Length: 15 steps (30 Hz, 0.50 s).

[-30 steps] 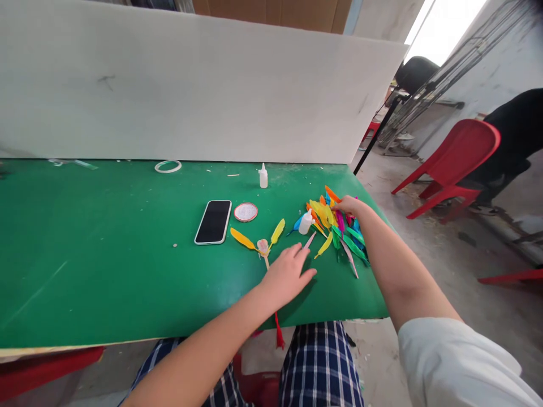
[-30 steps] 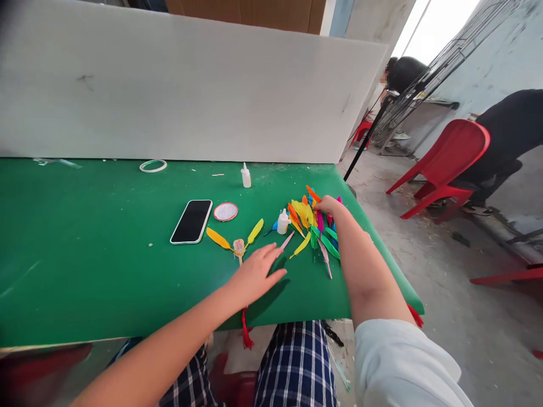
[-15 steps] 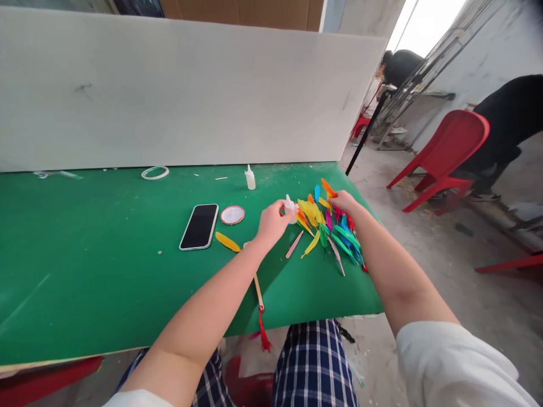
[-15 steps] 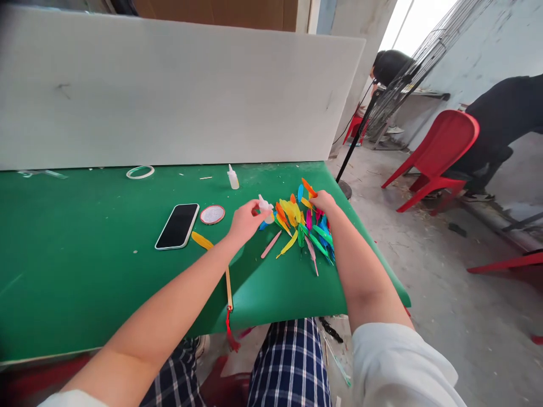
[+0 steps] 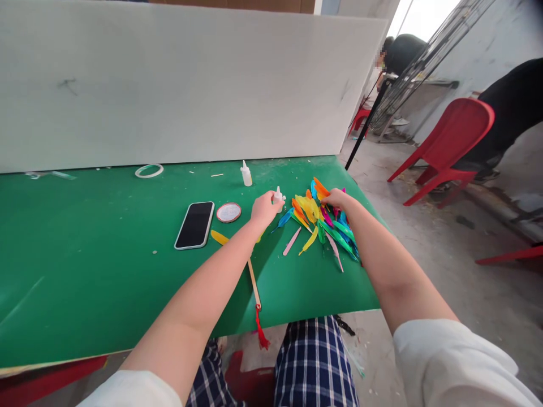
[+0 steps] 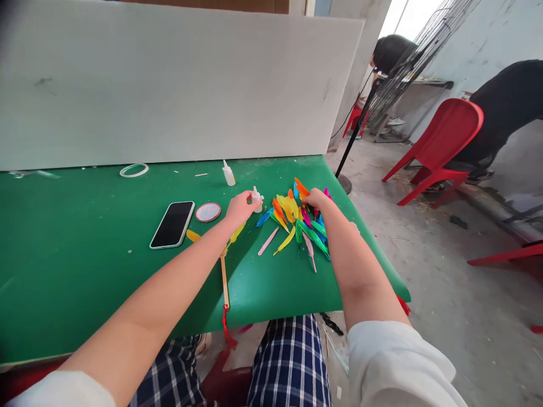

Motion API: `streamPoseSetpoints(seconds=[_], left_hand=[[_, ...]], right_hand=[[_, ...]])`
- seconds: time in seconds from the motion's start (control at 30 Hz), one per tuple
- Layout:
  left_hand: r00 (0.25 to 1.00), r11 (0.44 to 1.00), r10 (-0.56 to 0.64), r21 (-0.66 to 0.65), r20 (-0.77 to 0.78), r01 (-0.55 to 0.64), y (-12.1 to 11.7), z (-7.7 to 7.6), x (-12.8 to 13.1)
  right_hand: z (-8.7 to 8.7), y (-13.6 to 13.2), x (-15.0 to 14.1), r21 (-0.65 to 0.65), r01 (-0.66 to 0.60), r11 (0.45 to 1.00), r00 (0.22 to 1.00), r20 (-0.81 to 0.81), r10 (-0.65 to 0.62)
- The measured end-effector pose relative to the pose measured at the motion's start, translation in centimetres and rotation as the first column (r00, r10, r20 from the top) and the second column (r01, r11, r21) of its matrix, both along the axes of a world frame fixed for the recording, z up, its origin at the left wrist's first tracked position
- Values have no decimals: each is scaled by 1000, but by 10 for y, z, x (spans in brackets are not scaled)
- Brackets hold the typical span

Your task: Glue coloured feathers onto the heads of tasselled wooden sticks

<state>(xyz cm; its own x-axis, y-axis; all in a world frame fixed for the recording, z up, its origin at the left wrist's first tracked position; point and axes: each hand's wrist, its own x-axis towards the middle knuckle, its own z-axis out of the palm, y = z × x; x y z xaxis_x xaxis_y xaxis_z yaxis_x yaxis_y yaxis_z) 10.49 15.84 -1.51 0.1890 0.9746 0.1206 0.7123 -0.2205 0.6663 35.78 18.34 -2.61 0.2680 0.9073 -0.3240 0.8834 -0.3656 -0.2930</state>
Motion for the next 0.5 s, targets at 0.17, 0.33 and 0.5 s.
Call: streamPoseSetpoints(seconds=[0.17,0.33,0.5], left_hand=[[990,926,138,361,-39,-115,-25,1,3],[924,947,-100,250,-369,203,-59,-7,14],[868,974,-109,122,-485,191,-59,-15,27]], right_hand=[[2,-4,-1,35,18,999,999,46,-19],[2,4,-7,41,26,999,996,88,-30],[2,3,-11,21,51,998,997,60,-52]])
